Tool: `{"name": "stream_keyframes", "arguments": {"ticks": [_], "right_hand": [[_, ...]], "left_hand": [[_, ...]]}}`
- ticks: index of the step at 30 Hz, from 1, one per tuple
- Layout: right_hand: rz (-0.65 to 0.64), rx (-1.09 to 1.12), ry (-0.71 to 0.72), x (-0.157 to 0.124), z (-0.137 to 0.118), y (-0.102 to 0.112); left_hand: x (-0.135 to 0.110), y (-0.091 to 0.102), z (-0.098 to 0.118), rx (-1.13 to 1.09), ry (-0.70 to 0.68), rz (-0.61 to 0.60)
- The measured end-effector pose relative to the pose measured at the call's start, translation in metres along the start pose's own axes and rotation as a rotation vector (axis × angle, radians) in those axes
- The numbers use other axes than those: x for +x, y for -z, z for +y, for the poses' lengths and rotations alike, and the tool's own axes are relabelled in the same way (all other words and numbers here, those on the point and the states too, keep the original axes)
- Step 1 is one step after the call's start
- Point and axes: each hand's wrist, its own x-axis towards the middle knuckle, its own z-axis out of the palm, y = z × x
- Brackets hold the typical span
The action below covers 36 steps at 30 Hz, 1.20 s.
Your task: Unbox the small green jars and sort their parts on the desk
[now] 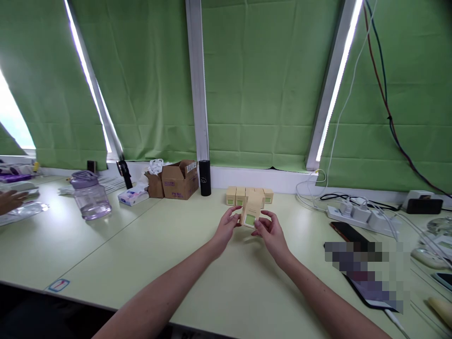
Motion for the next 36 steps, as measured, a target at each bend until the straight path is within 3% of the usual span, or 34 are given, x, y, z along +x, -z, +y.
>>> {"name": "stream_keyframes", "arguments": {"ticks": [6, 11, 36], "right_hand": [[0.063, 0.042, -0.042, 0.002, -0.002, 0.003], [0.03, 0.058, -0.034, 0.003, 0.004, 0.003], [-0.077, -0.02, -0.006, 0.004, 0.008, 0.004]], "left_hand": [[-0.01, -0.004, 0.01, 0.14, -0.115, -0.105], [-0.018, -0.014, 0.013, 0.275, -0.233, -0.164], [-0.016, -0.01, 0.006, 0.205, -0.22, -0.198]]}}
